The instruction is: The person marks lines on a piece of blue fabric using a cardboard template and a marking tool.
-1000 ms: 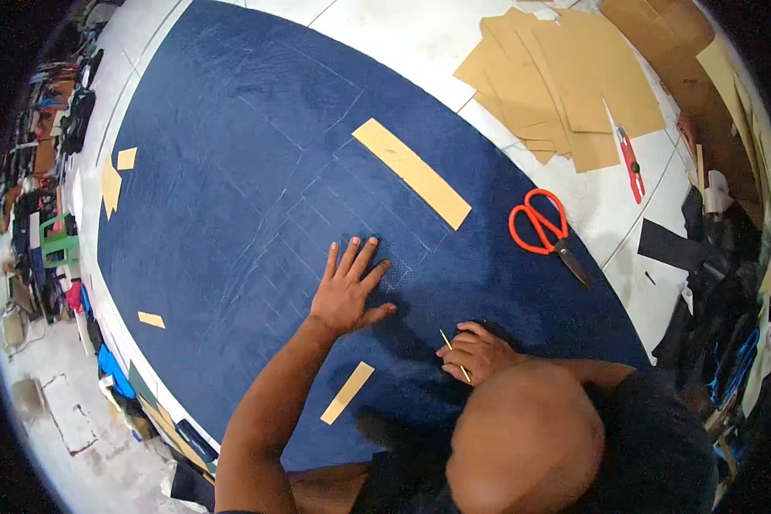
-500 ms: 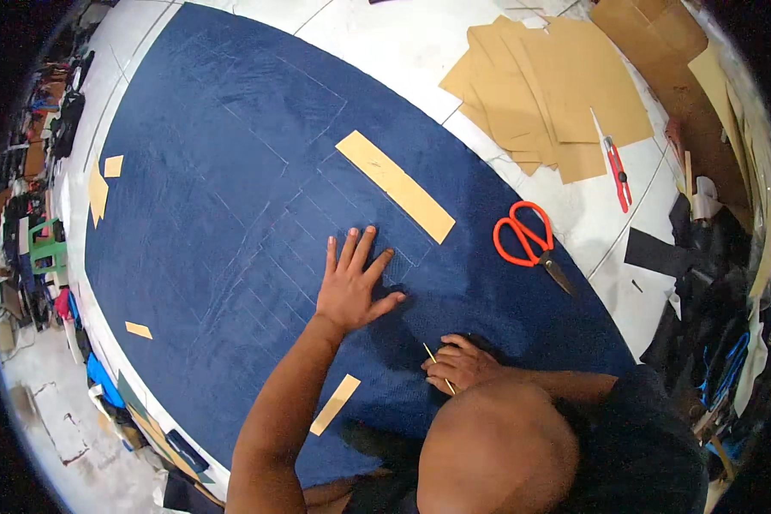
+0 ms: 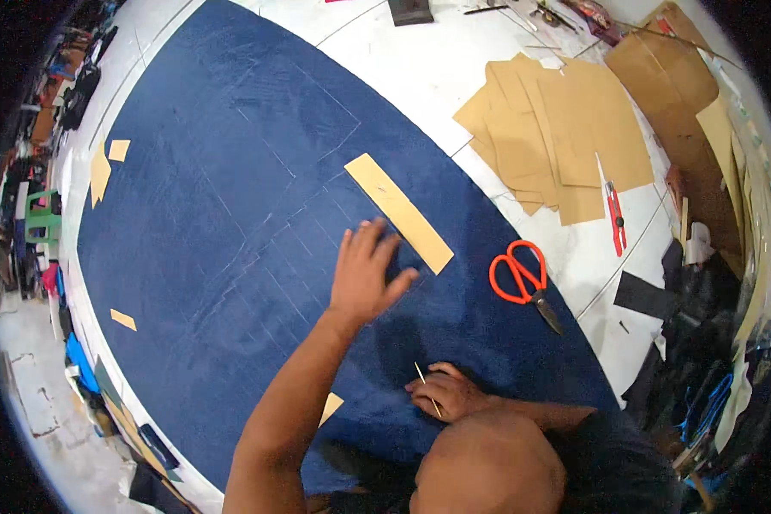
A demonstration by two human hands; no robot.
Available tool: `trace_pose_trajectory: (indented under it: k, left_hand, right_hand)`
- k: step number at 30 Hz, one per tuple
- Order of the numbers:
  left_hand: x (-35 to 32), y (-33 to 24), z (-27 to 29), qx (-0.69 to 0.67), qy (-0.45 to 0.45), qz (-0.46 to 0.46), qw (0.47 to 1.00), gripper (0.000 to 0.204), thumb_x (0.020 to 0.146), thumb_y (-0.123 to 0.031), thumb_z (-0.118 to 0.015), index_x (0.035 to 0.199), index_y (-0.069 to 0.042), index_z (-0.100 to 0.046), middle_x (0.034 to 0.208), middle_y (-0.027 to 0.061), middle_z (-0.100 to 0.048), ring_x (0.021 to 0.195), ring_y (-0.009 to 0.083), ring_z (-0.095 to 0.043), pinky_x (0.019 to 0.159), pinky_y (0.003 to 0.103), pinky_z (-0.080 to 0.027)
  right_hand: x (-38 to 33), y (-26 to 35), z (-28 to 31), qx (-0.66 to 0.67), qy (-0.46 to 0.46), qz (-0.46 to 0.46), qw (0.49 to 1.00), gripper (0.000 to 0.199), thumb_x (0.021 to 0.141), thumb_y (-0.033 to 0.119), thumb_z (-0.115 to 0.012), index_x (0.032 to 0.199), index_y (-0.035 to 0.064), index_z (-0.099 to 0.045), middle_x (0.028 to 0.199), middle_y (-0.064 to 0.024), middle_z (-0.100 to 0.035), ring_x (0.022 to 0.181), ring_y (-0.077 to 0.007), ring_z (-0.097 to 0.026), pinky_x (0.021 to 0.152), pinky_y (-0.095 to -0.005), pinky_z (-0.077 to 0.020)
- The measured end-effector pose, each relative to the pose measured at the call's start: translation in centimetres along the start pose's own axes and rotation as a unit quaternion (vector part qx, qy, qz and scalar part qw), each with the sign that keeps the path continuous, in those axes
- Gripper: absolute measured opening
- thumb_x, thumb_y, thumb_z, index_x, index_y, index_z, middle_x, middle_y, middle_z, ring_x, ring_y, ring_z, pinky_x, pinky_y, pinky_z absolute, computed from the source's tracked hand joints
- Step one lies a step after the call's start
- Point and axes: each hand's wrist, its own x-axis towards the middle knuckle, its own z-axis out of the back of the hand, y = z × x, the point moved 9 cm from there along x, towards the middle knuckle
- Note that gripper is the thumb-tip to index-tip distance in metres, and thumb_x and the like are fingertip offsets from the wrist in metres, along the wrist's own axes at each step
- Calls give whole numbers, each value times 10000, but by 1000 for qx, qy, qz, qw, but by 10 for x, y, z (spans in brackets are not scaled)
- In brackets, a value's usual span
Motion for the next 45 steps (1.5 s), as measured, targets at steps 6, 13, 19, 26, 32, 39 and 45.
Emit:
trace_pose_trajectory:
  k: [6, 13, 19, 26, 32, 39, 45]
  left_hand:
    - [27, 37, 17, 19, -96, 131, 986, 834, 845, -556, -686, 1478, -89, -410, 1541, 208, -368, 1429, 433, -335, 1178, 557, -255]
    - [36, 36, 4, 37, -46, 151, 987, 867, 829, -547, -709, 1476, -58, -403, 1555, 178, -359, 1450, 395, -315, 1167, 568, -267]
    - [33, 43, 6, 24, -51, 157, 986, 880, 811, -528, -734, 1465, -35, -411, 1554, 173, -364, 1457, 362, -311, 1169, 556, -264]
    - [35, 46, 4, 22, -63, 150, 986, 926, 785, -534, -764, 1475, -35, -399, 1549, 189, -370, 1452, 397, -322, 1168, 566, -266]
    - [36, 44, 4, 6, -58, 150, 987, 916, 789, -520, -768, 1472, -34, -401, 1556, 189, -355, 1454, 398, -317, 1173, 555, -266]
    - [34, 45, 4, 7, -64, 145, 987, 904, 789, -519, -767, 1461, -30, -411, 1555, 192, -354, 1452, 403, -318, 1173, 558, -266]
    - [34, 45, 5, 4, -67, 139, 988, 915, 783, -518, -774, 1462, -26, -406, 1555, 195, -356, 1450, 406, -322, 1165, 564, -268]
  right_hand:
    - [65, -34, 127, -81, -270, -62, 957, 272, 822, 151, -748, 1061, 61, -654, 1042, -130, -711, 946, -353, -665, 839, -465, -485]
    - [94, -85, 153, -298, -200, -80, 930, 270, 851, 190, -722, 1110, 136, -670, 1237, -11, -677, 1240, -287, -539, 1066, -525, -355]
    - [96, -85, 144, -308, -177, -73, 932, 262, 841, 213, -736, 1096, 168, -698, 1253, 27, -672, 1276, -281, -513, 1094, -572, -315]
    - [95, -94, 150, -272, -201, -92, 937, 227, 854, 219, -732, 1073, 167, -707, 1254, 17, -681, 1255, -281, -538, 1089, -545, -322]
    - [94, -89, 150, -296, -197, -79, 931, 200, 857, 219, -734, 1046, 157, -714, 1254, 15, -683, 1254, -284, -542, 1087, -536, -326]
    - [94, -88, 149, -300, -194, -73, 931, 205, 845, 220, -746, 1038, 156, -718, 1245, 18, -687, 1249, -285, -544, 1077, -537, -336]
    - [95, -87, 148, -305, -199, -63, 929, 202, 846, 223, -744, 1035, 156, -720, 1239, 22, -689, 1254, -284, -541, 1071, -537, -342]
